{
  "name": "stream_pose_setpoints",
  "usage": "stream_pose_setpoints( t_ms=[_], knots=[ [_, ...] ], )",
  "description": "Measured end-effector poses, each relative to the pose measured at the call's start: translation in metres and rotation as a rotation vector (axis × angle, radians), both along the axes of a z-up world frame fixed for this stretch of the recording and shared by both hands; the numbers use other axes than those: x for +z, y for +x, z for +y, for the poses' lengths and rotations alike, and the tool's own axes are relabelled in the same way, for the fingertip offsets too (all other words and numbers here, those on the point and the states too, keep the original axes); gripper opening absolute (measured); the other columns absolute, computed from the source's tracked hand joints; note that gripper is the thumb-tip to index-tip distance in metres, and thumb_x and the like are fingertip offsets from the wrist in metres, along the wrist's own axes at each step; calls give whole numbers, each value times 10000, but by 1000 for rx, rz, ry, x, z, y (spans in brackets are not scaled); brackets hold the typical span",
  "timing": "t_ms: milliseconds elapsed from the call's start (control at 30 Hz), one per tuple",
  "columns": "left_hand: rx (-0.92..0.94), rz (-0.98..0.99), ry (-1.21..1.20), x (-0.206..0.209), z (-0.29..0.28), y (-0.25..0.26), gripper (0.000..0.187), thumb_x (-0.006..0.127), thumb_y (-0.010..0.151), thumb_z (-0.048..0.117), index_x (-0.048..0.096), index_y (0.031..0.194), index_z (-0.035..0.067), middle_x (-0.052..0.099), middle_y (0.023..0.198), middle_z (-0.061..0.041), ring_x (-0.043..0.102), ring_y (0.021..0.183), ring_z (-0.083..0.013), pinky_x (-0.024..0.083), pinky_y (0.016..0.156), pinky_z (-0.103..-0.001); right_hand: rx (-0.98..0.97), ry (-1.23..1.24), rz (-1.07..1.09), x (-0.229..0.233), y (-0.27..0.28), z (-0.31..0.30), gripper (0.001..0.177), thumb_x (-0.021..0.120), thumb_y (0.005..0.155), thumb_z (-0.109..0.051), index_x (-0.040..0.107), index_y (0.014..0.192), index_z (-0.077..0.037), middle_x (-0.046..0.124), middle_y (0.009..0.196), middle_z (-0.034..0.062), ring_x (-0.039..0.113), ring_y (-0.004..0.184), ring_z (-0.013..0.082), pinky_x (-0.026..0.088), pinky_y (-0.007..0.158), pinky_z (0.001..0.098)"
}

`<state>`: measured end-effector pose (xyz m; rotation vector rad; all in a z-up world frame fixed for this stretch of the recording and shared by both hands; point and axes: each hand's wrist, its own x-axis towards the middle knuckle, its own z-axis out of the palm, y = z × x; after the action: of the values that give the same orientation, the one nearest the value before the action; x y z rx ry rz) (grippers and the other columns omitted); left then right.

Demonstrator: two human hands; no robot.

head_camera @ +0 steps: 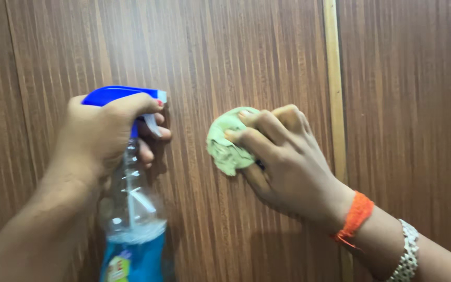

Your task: The person cleans the surface of a wooden cabinet by spraying a liquid from a blue bottle and rubbing the area with a light green cloth.

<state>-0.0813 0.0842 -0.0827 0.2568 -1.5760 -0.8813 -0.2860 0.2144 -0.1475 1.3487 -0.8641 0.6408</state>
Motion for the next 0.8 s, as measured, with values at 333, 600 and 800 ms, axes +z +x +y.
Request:
stream_pose_setpoints(
  t_ms=[333,600,800],
  knots=[
    [-25,25,-5,1,6,-10,203,674,877,113,779,956,-42,755,770,-165,680,569,-222,490,380,-273,-65,-306,-169,31,-56,23,283,725,918,-100,650,1191,-113,597,1156,60,465,1056,286,397,981,411],
    [-79,81,-24,-7,-3,-13,206,703,820,143,760,889,-43,772,719,-150,659,466,-182,463,346,-286,-9,-344,-180,20,-3,-14,359,722,933,-89,656,1282,-140,602,1226,55,474,1108,298,403,999,425],
    [-59,18,-38,-10,1,-3,208,705,818,184,760,854,-13,787,686,-122,637,382,-175,480,349,-302,-57,-135,-63,-3,3,-11,346,732,878,-128,658,1215,-111,610,1267,93,484,1142,310,422,1032,411]
  ],
)
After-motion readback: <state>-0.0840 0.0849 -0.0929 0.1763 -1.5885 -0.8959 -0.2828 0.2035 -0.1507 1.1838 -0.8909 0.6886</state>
